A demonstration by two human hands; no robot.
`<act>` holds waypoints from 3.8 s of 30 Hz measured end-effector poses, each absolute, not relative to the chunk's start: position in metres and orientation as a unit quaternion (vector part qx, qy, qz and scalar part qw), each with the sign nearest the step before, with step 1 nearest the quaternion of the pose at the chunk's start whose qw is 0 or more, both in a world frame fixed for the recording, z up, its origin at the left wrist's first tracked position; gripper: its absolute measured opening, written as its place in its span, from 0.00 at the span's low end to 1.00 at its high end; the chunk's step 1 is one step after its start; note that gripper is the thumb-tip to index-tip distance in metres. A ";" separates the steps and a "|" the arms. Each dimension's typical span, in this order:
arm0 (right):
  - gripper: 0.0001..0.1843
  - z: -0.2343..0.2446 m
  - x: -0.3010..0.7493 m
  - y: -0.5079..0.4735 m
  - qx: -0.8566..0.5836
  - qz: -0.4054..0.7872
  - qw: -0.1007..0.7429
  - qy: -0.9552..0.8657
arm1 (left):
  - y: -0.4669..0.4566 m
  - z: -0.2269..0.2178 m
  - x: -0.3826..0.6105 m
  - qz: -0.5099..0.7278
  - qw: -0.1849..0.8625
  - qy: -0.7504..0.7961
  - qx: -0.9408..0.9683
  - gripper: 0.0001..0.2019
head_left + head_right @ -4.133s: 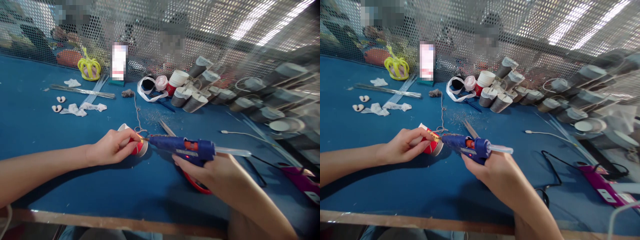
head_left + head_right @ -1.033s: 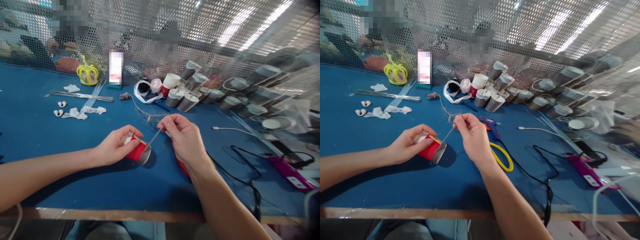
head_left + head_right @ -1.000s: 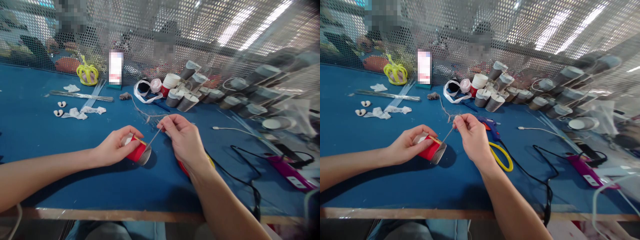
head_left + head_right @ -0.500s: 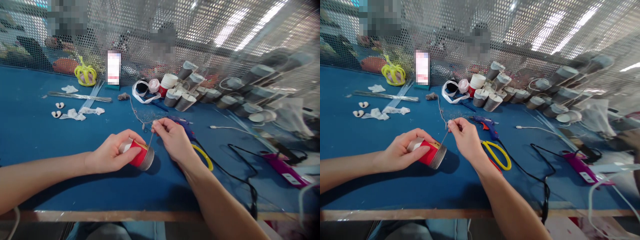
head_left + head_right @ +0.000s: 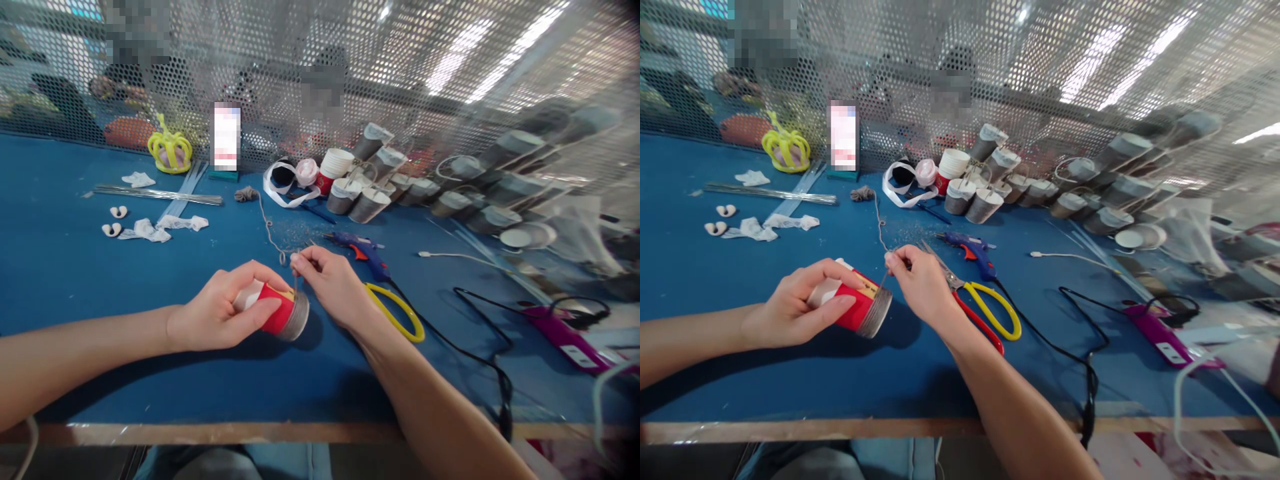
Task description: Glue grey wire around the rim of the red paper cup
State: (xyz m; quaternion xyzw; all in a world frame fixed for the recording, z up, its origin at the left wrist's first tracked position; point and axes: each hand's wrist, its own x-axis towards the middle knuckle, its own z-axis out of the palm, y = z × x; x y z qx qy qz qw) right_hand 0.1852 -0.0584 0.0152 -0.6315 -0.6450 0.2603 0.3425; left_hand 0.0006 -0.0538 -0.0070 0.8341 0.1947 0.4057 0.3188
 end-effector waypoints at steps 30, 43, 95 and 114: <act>0.01 -0.002 0.176 -0.061 -0.572 0.460 0.347 -0.584 | -0.051 0.000 0.009 0.466 0.587 0.256 0.610 0.07; 0.10 0.003 0.187 -0.052 -0.655 0.232 0.329 -0.639 | -0.047 0.003 0.009 0.462 0.598 0.312 0.575 0.09; 0.08 0.022 0.182 -0.073 -0.532 0.314 0.377 -0.690 | -0.031 -0.005 0.008 0.450 0.588 0.279 0.611 0.18; 0.23 0.020 0.179 -0.072 -0.495 0.353 0.371 -0.702 | -0.043 -0.004 0.010 0.394 0.510 0.234 0.728 0.11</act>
